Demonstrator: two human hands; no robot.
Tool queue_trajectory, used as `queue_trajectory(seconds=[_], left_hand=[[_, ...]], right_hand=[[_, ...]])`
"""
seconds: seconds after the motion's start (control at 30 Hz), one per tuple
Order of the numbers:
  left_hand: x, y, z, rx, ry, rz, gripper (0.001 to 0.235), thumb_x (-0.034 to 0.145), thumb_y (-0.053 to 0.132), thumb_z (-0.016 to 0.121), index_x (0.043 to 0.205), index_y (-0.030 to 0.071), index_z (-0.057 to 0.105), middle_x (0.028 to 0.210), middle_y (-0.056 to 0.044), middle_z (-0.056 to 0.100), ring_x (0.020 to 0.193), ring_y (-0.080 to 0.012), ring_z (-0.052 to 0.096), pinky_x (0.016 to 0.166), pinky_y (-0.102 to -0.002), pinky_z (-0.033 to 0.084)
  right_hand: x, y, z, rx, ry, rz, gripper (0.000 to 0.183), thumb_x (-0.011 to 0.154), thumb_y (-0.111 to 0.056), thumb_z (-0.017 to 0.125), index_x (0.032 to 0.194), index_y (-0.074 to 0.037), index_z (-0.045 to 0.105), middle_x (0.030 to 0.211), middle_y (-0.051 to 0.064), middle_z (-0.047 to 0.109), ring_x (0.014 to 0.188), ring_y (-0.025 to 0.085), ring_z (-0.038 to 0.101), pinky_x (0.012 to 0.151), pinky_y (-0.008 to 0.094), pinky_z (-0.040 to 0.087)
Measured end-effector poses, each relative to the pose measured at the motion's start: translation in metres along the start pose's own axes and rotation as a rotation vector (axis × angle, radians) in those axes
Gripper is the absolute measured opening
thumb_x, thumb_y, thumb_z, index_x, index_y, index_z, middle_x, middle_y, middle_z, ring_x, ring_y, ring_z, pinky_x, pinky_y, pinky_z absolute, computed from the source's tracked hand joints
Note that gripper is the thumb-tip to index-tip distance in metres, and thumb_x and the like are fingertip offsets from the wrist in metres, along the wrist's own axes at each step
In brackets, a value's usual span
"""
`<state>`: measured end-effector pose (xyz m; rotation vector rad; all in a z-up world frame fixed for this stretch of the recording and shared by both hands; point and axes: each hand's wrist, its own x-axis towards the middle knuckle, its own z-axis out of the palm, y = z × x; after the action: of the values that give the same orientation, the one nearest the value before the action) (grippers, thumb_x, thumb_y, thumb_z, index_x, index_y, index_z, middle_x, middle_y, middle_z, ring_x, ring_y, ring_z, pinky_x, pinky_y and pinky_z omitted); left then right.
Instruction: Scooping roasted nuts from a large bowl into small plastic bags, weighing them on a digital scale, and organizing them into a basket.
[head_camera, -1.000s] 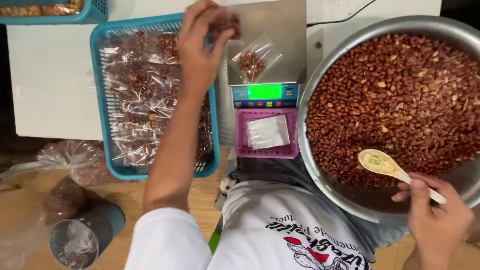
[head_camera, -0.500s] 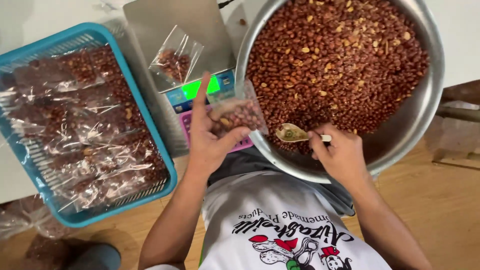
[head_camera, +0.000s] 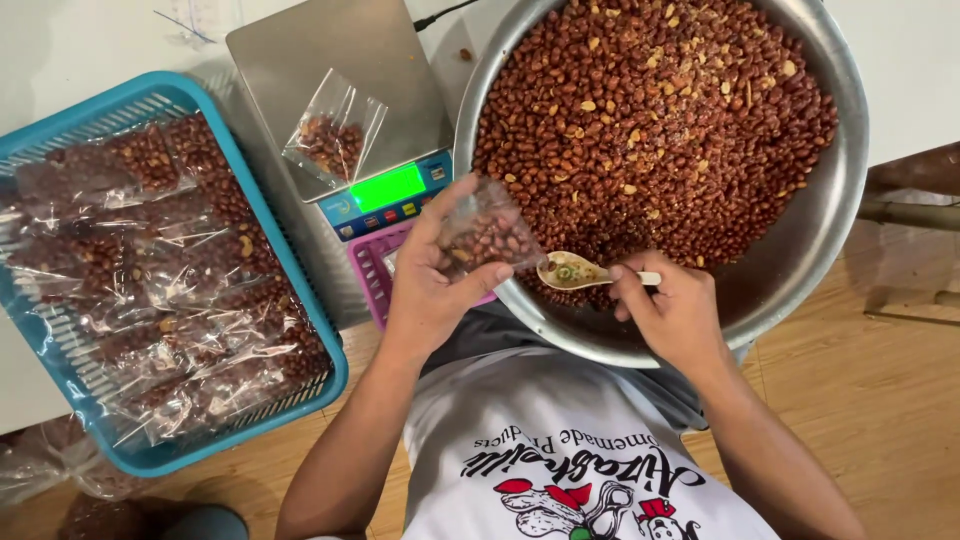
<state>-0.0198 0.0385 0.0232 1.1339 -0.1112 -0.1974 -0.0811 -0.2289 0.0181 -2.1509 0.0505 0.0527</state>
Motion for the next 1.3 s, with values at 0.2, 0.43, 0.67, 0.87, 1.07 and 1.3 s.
queue_trajectory(seconds=[0.2, 0.43, 0.67, 0.87, 1.07, 1.3], left_hand=[[-0.001, -0.014, -0.003, -0.038, -0.03, -0.029, 0.076, 0.085, -0.009, 0.079, 0.152, 0.004, 0.045, 0.125, -0.026, 0.069, 0.109, -0.0282, 0.072, 0.095, -0.041, 0.063], [0.004, -0.004, 0.038, 0.628, -0.271, -0.183, 0.079, 0.086, 0.006, 0.08, 0.153, 0.02, 0.041, 0.152, -0.016, 0.056, 0.133, -0.029, 0.063, 0.114, -0.043, 0.048], [0.013, -0.014, 0.063, 0.488, -0.321, -0.267, 0.077, 0.084, 0.003, 0.08, 0.151, 0.016, 0.044, 0.134, -0.012, 0.071, 0.117, -0.0191, 0.073, 0.105, -0.033, 0.055], [0.004, -0.006, 0.034, 0.276, -0.138, -0.016, 0.03, 0.098, 0.023, 0.069, 0.123, 0.008, 0.068, 0.125, -0.009, 0.072, 0.116, -0.0213, 0.07, 0.102, -0.034, 0.056], [-0.043, 0.069, -0.143, 1.211, 0.507, 0.477, 0.008, 0.097, 0.009, 0.07, 0.09, 0.008, 0.069, 0.098, -0.01, 0.067, 0.098, -0.0307, 0.06, 0.086, -0.046, 0.043], [-0.074, 0.121, -0.274, 1.115, 0.856, 0.225, 0.061, 0.095, -0.015, 0.076, 0.142, 0.007, 0.043, 0.1, -0.011, 0.077, 0.091, -0.023, 0.077, 0.08, -0.032, 0.067]], right_hand=[[-0.001, 0.004, -0.002, 0.081, -0.005, 0.024, 0.014, 0.099, -0.007, 0.069, 0.085, -0.007, 0.073, 0.059, 0.009, 0.072, 0.051, 0.017, 0.07, 0.057, 0.029, 0.055], [-0.006, -0.022, -0.065, 0.047, 0.213, -0.067, 0.017, 0.108, -0.005, 0.06, 0.115, 0.01, 0.066, 0.089, 0.02, 0.071, 0.067, 0.021, 0.068, 0.061, 0.027, 0.054], [0.0, -0.028, -0.077, -0.204, 0.101, -0.692, 0.019, 0.09, 0.022, 0.061, 0.104, 0.012, 0.07, 0.102, 0.028, 0.075, 0.085, 0.029, 0.078, 0.074, 0.025, 0.069], [-0.028, 0.019, -0.086, -0.113, 0.365, -0.481, 0.014, 0.115, 0.005, 0.06, 0.117, 0.017, 0.065, 0.107, 0.034, 0.07, 0.096, 0.041, 0.072, 0.092, 0.043, 0.057], [-0.034, 0.057, -0.065, -0.01, 0.197, -0.128, 0.029, 0.143, -0.005, 0.046, 0.149, 0.023, 0.05, 0.131, 0.04, 0.062, 0.102, 0.042, 0.067, 0.099, 0.041, 0.05], [-0.023, 0.059, -0.045, 0.058, 0.146, -0.104, 0.022, 0.137, 0.001, 0.053, 0.142, 0.023, 0.053, 0.117, 0.039, 0.063, 0.088, 0.037, 0.065, 0.091, 0.04, 0.054]])
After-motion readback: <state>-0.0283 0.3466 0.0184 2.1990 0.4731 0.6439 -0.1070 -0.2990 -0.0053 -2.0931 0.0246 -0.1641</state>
